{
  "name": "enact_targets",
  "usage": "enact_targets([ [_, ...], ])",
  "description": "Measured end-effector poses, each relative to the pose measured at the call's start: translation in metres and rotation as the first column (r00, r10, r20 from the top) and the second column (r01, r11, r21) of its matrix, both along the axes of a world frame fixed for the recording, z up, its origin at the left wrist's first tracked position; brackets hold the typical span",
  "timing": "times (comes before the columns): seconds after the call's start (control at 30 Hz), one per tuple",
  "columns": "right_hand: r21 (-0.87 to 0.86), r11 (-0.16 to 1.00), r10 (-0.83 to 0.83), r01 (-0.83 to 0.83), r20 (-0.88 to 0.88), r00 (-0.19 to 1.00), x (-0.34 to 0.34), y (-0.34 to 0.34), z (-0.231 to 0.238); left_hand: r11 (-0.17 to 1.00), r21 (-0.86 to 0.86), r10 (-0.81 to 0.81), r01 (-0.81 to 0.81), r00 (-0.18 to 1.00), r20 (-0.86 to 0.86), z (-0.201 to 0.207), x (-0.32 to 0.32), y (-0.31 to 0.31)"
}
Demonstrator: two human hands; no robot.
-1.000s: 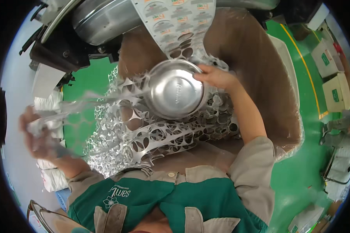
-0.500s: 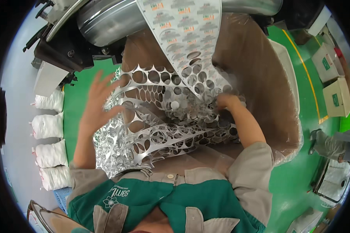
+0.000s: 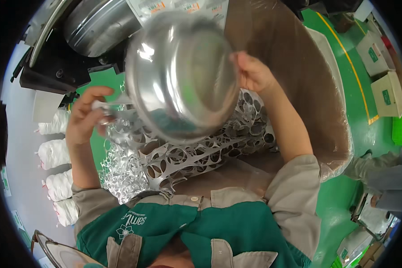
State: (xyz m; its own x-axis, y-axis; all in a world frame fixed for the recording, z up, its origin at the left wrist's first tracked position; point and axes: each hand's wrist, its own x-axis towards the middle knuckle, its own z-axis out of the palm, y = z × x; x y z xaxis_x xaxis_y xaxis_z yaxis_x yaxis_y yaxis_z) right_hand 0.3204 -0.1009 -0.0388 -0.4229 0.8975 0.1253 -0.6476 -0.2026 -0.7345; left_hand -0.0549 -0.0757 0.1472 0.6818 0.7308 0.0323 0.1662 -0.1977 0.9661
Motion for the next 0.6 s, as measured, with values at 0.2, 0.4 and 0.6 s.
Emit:
enact_targets([
  [0.2, 0.035, 0.992, 0.033, 0.122, 0.857, -0.513, 0.018, -0.007, -0.177, 0.953, -0.099, 0.289, -0.286, 0.957, 0.012, -0.012, -0.036, 0.011],
  [0.4, -0.346, 0.842, 0.17, -0.415, 0.899, -0.404, 0.018, -0.007, -0.067, 0.951, -0.097, 0.295, -0.295, 0.955, -0.017, -0.048, -0.003, 0.011],
  [0.6, 0.111, 0.978, 0.13, -0.176, 0.336, 0.933, -0.027, -0.011, 0.066, 0.83, -0.279, 0.51, -0.484, 0.86, 0.024, -0.036, 0.011, 0.003],
])
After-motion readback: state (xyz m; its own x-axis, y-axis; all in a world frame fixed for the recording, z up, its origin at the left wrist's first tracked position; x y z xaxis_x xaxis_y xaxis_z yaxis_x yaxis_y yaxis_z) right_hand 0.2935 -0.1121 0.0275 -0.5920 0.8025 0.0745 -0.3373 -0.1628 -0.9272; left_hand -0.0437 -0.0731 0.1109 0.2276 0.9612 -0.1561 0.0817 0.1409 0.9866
